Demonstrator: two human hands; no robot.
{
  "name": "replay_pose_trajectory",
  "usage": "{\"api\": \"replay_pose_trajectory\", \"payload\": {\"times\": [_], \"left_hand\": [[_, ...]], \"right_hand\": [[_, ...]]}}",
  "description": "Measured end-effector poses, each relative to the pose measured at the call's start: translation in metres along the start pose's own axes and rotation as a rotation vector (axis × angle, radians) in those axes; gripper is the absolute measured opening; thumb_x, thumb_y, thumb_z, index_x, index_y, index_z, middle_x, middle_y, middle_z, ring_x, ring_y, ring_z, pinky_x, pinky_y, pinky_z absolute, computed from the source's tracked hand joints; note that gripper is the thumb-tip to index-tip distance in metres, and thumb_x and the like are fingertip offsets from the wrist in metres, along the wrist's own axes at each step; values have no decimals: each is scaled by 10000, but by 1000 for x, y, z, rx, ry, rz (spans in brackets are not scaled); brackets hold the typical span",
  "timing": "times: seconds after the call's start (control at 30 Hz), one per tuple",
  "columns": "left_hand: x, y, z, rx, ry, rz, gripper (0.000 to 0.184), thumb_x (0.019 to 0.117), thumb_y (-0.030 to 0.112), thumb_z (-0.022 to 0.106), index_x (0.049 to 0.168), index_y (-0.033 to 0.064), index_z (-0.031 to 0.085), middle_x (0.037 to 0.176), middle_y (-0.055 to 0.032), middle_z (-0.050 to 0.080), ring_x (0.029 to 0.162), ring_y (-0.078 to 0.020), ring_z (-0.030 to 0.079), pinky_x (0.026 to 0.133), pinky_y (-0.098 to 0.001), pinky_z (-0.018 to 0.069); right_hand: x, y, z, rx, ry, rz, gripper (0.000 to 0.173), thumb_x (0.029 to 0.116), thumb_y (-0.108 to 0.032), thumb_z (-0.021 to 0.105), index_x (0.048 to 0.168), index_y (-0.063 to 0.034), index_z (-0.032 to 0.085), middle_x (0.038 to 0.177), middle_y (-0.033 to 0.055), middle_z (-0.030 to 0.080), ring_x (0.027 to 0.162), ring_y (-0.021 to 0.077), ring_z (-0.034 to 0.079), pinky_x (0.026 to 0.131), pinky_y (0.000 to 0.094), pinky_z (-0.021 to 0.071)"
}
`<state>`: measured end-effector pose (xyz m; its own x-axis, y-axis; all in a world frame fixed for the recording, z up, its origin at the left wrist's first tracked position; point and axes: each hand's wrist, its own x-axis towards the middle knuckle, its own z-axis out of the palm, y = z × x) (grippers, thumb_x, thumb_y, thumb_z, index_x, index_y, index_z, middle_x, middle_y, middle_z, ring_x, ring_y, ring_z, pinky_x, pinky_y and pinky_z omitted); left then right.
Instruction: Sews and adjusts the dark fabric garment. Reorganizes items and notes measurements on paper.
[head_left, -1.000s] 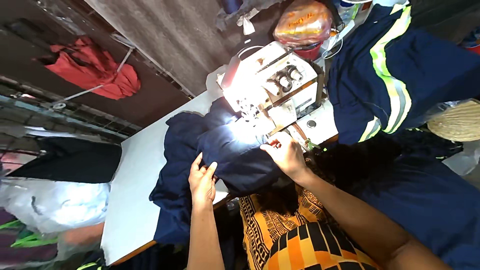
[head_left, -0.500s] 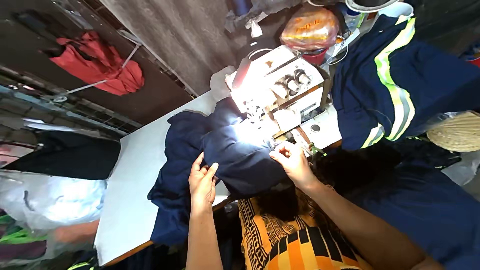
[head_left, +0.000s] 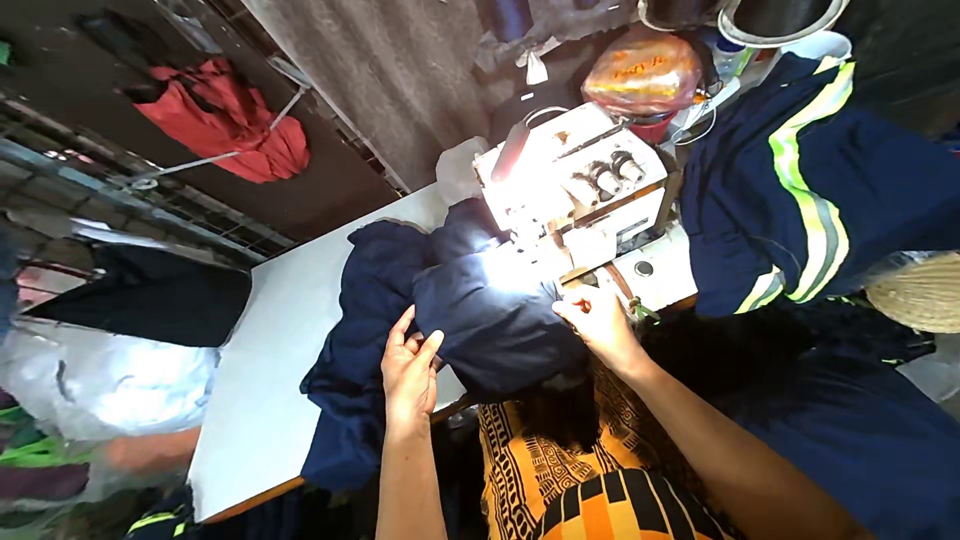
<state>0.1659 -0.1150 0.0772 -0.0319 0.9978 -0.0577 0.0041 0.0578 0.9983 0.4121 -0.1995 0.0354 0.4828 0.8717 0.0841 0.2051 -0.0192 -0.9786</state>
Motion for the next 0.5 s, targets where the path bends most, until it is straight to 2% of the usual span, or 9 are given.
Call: {"api": "replay_pose_trajectory", "payload": {"times": [0.17, 0.27, 0.33, 0.43, 0.5], "left_hand": [[13, 6, 2, -2, 26, 146, 606, 903, -125, 618, 1453, 47, 430, 853, 20, 674, 699, -44, 656, 605, -199, 549], [22, 9, 2, -24, 36, 206, 623, 875, -142, 634, 1441, 29, 436, 811, 38, 667, 703, -40, 660, 652, -208, 571], [26, 8, 2, -45, 48, 235, 629, 864, -156, 631, 1437, 11, 432, 792, 47, 653, 716, -41, 664, 698, -220, 586], [32, -1, 2, -93, 62, 282, 605, 889, -147, 609, 1441, 3, 414, 856, 43, 666, 773, -40, 676, 751, -227, 590], [28, -11, 1, -62, 59, 256, 643, 926, -76, 613, 1499, 27, 342, 1019, -10, 669, 890, -60, 683, 796, -246, 586]], "right_hand": [[18, -16, 4, -41, 38, -55, 190, 907, -164, 741, 832, 4, 695, 716, 39, 605, 660, 85, 539, 669, 291, 482], [24, -16, 5, -6, 51, -53, 198, 887, -165, 762, 785, -16, 682, 684, 11, 591, 627, 51, 529, 633, 259, 478], [25, -16, 6, -6, 63, -28, 201, 884, -166, 773, 770, -24, 688, 672, 10, 593, 620, 58, 531, 630, 277, 477], [21, -15, 9, -45, 106, -22, 207, 896, -194, 775, 815, -17, 703, 713, 38, 615, 659, 98, 557, 659, 319, 492], [15, -8, 10, -32, 99, -3, 227, 917, -228, 759, 910, -5, 719, 832, 90, 667, 775, 152, 627, 757, 361, 533]]}}
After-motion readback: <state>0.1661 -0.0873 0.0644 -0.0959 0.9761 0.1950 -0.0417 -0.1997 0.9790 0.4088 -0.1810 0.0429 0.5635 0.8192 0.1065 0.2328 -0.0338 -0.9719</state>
